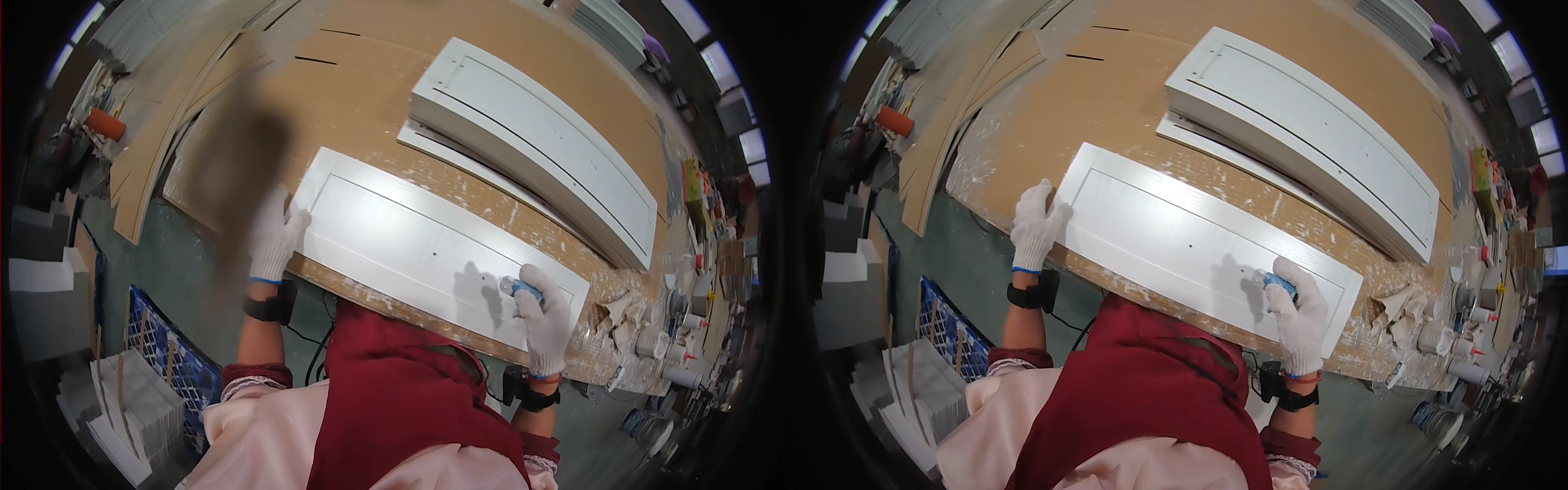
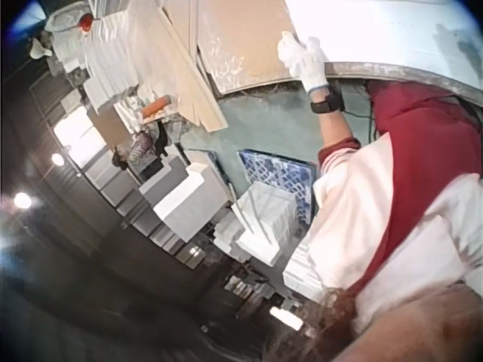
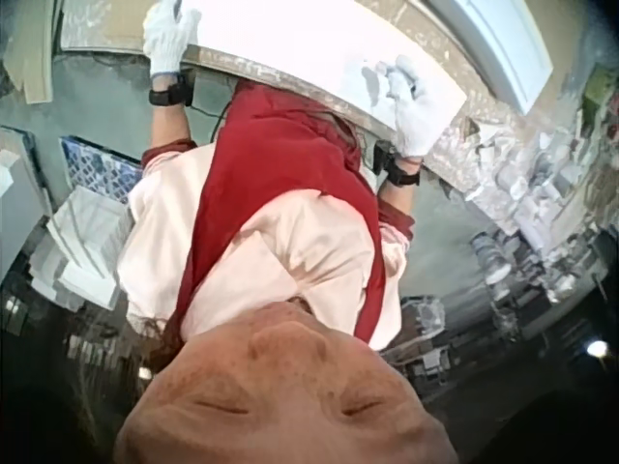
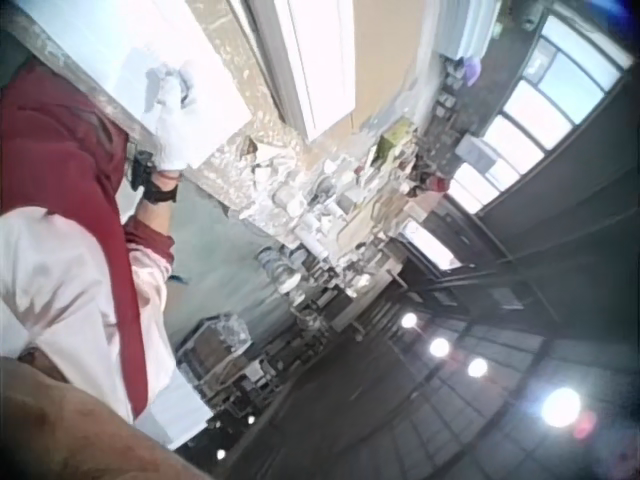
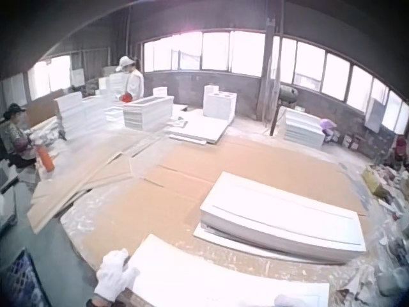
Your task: The person sands the surface and edges of white wooden panels using a sanding block and a cloth. They repeatedly rub the panels on a workbench, switching between tools and wiping the surface.
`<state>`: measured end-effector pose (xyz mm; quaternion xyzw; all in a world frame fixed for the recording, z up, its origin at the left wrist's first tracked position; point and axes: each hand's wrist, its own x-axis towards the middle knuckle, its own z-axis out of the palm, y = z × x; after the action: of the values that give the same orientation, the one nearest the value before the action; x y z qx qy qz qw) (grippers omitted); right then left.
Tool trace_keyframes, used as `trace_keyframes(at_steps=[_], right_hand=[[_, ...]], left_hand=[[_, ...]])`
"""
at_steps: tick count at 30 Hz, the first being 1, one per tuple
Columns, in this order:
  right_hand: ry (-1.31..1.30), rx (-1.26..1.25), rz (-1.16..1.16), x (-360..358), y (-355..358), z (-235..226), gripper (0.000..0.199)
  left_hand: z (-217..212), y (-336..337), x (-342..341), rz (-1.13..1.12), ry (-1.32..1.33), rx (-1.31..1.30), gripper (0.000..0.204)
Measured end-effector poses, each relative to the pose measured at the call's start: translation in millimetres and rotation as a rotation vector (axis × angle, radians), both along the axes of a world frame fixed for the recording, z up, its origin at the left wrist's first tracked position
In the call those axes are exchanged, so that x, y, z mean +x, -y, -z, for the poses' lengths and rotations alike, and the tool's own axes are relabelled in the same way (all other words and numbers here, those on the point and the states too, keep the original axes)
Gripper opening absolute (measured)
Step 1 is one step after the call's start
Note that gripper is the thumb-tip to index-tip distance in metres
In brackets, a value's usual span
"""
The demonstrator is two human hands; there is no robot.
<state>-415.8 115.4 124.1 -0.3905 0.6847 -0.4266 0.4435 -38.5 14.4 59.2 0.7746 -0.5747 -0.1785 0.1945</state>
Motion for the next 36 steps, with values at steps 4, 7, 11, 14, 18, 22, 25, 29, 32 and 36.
trace_keyframes(at_steps=[4, 7, 11, 14, 18, 22, 25, 29, 32, 36], right_hand=[[-0.088, -0.021, -0.156, 50.0, 34.4, -0.4, 0.037], [-0.026, 0.004, -0.254, 96.8, 71.2, -10.0, 0.036], [-0.322, -0.111, -0.359, 151.9, 121.7, 7.6, 0.034], [-0.348, -0.119, -0.334, 183.2, 158.0, 24.4, 0.035], [-0.300, -0.033, -0.235, 215.0, 195.8, 39.3, 0.036], [-0.386, -0.094, -0.254, 238.9, 208.4, 41.0, 0.031], [-0.502, -0.045, -0.334, 239.8, 216.8, 36.2, 0.026], [-0.560, -0.082, -0.346, 245.1, 217.3, 34.2, 0.025], [-0.630, -0.020, -0.346, 246.1, 217.1, 41.1, 0.026], [-0.612, 0.005, -0.308, 246.9, 216.6, 43.0, 0.029]], left_hand=[[-11.7, 7.4, 11.8, 0.067, 0.056, 0.157, 0.039], [-15.0, 19.0, 16.7, 0.120, 0.090, 0.264, 0.034], [-14.4, 33.7, 34.7, 0.237, 0.012, 0.318, 0.031], [-7.2, 38.5, 48.2, 0.308, -0.034, 0.323, 0.029], [-8.9, 56.2, 61.1, 0.384, -0.150, 0.455, 0.029], [15.6, 58.2, 71.8, 0.433, -0.290, 0.328, 0.033], [13.2, 60.6, 74.0, 0.461, -0.306, 0.357, 0.034], [12.8, 61.9, 74.7, 0.476, -0.315, 0.410, 0.031], [14.8, 63.9, 75.1, 0.501, -0.306, 0.430, 0.031], [12.2, 66.3, 76.5, 0.488, -0.332, 0.478, 0.031]])
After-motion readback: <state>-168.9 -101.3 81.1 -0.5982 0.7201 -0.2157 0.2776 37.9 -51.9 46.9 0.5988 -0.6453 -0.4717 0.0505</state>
